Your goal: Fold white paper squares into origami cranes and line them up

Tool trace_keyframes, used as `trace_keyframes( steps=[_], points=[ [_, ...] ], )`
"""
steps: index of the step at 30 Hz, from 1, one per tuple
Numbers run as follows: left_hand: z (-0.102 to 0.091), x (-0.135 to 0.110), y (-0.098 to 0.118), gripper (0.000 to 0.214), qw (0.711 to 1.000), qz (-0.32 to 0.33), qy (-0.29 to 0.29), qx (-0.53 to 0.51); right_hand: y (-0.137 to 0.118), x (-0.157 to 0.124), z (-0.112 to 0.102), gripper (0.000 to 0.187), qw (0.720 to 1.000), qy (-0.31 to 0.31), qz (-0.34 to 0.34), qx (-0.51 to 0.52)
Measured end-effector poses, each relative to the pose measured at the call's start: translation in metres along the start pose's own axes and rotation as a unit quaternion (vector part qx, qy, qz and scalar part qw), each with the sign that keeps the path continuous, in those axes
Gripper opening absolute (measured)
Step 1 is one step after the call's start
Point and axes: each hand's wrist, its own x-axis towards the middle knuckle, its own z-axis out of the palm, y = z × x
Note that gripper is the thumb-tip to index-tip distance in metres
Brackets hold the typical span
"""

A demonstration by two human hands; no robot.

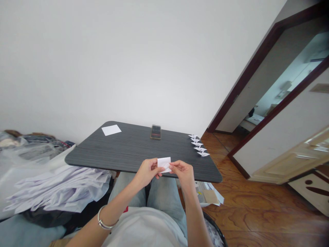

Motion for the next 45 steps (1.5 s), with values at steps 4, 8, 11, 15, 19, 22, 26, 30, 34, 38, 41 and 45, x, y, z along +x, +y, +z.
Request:
trace_keyframes(
  steps=[4,8,11,15,19,22,26,30,34,38,41,45],
  points=[
    [-0.0018,0.0012,-0.0015,0.027,1.0,-0.002,-0.007,0.026,-0.0018,-0.0001,0.0002,0.011,1.0,-0.011,-0.016,-0.012],
    [-0.0019,0.0016,-0.0024,0.025,0.999,0.001,-0.008,0.045,-0.0016,-0.001,0.001,0.011,0.999,-0.017,-0.023,-0.016],
    [-0.0013,0.0014,-0.0022,0.022,0.999,0.001,-0.007,0.054,0.001,-0.002,0.0023,0.011,1.0,-0.017,-0.018,-0.013],
    [-0.001,0.0012,-0.0027,0.02,0.998,0.0,-0.008,0.059,0.0041,-0.0031,0.004,0.012,1.0,-0.004,-0.019,-0.012],
    [-0.0013,0.0014,-0.0051,0.02,0.998,-0.001,-0.01,0.055,0.0044,-0.0036,0.0047,0.012,0.999,0.0,-0.019,-0.029],
    [-0.001,0.0016,-0.0062,0.018,0.999,-0.006,-0.007,0.047,0.0042,-0.0037,0.005,0.014,0.999,0.003,-0.022,-0.046],
    [-0.0002,0.0019,-0.0067,0.018,0.999,-0.012,-0.005,0.035,0.005,-0.0039,0.005,0.014,0.998,0.006,-0.027,-0.06],
    [-0.0009,0.0027,-0.0081,0.022,1.0,-0.01,-0.011,0.019,0.0059,-0.0038,0.0053,0.015,0.998,0.007,-0.025,-0.059],
    [-0.0029,0.0029,-0.0078,0.032,0.999,-0.009,-0.034,-0.014,0.0069,-0.0027,0.0056,0.017,0.998,0.026,-0.028,-0.052],
    [-0.0041,0.0008,-0.0044,0.033,0.998,-0.026,-0.05,-0.034,0.007,-0.0023,0.0048,0.016,0.998,0.032,-0.032,-0.051],
    [-0.0044,-0.002,-0.0018,0.029,0.997,-0.04,-0.057,-0.032,0.0058,-0.0031,0.0041,0.015,0.997,0.028,-0.039,-0.057],
    [-0.0041,-0.0045,-0.0013,0.025,0.997,-0.048,-0.047,-0.043,0.0038,-0.0048,0.0045,0.015,0.997,0.027,-0.048,-0.063]
  ],
)
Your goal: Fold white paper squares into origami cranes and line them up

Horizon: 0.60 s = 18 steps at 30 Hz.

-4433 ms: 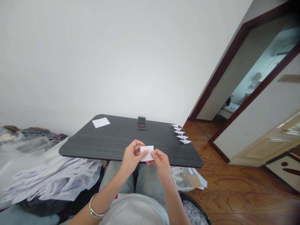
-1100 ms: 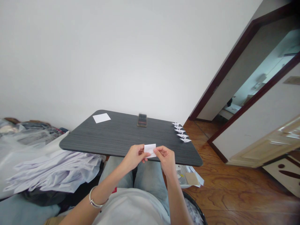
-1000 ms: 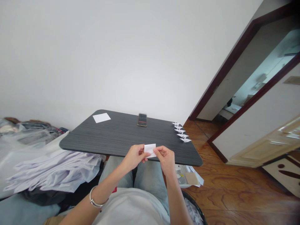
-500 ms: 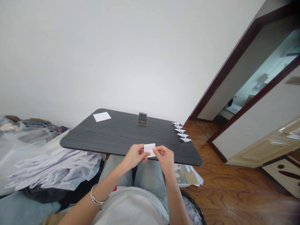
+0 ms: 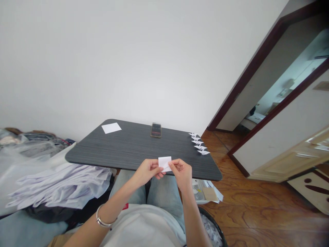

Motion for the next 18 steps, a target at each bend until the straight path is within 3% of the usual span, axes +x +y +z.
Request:
trace_keyframes(
  steps=[7,14,18],
  points=[
    [0.001,0.001,-0.003,0.028,1.0,0.002,0.016,-0.004,-0.002,-0.001,0.001,0.015,1.0,0.003,0.008,-0.003],
    [-0.012,-0.006,0.003,0.035,0.996,-0.027,-0.089,-0.012,-0.004,0.0,-0.001,0.013,1.0,0.012,0.003,-0.004],
    [-0.013,-0.006,0.002,0.033,0.995,-0.07,-0.077,0.003,-0.008,-0.002,-0.001,0.011,1.0,0.002,0.003,-0.011]
  ],
)
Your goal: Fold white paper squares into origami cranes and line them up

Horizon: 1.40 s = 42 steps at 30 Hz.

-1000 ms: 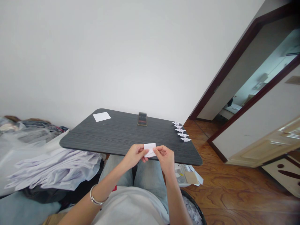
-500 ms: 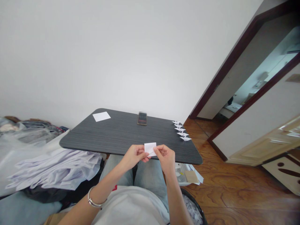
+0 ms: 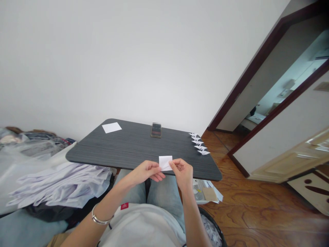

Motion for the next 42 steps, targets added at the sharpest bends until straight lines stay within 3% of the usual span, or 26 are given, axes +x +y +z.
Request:
trace_keyframes(
  steps=[4,20,32,42],
  points=[
    [0.005,0.004,-0.003,0.045,1.0,-0.026,0.012,-0.008,-0.002,-0.001,0.001,0.012,1.0,-0.005,-0.003,-0.001],
    [0.012,0.01,-0.017,0.041,0.999,0.04,0.032,0.003,0.004,-0.001,0.003,0.014,1.0,0.022,-0.002,0.007],
    [-0.003,-0.002,-0.006,0.028,0.996,0.025,-0.069,0.048,0.002,-0.001,0.002,0.014,1.0,0.02,-0.005,-0.001],
    [0.01,0.014,-0.01,0.034,0.997,0.051,0.05,-0.008,0.002,-0.005,0.007,0.013,1.0,0.007,-0.005,-0.002]
  ],
)
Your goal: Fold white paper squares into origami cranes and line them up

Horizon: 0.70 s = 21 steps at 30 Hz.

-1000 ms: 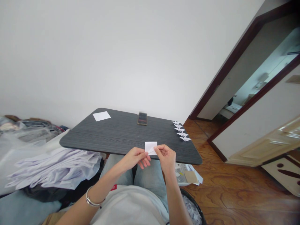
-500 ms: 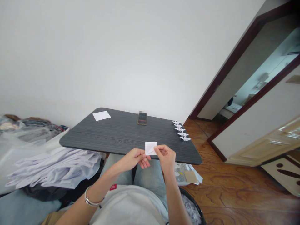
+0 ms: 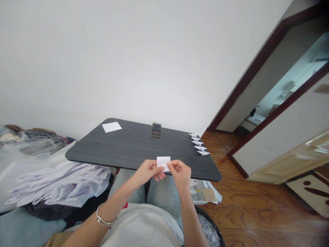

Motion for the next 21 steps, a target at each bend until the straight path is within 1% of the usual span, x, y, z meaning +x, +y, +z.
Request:
trace_keyframes(
  steps=[6,12,17,21],
  points=[
    [0.0061,-0.0029,0.0019,0.034,0.999,0.012,0.028,-0.009,0.0019,0.0003,0.0,0.011,1.0,-0.003,0.002,0.004],
    [0.0063,-0.0017,-0.0016,0.033,0.999,0.023,0.036,-0.01,0.0041,0.0025,0.0011,0.014,1.0,-0.012,0.008,0.018],
    [0.0066,0.0007,-0.0045,0.034,0.999,0.011,0.037,-0.021,0.0017,0.0041,0.0002,0.021,0.999,0.001,0.007,0.034],
    [0.0082,0.0023,-0.0077,0.035,0.998,0.007,0.046,-0.034,0.0016,0.005,0.0006,0.028,0.999,-0.011,0.007,0.044]
  ],
)
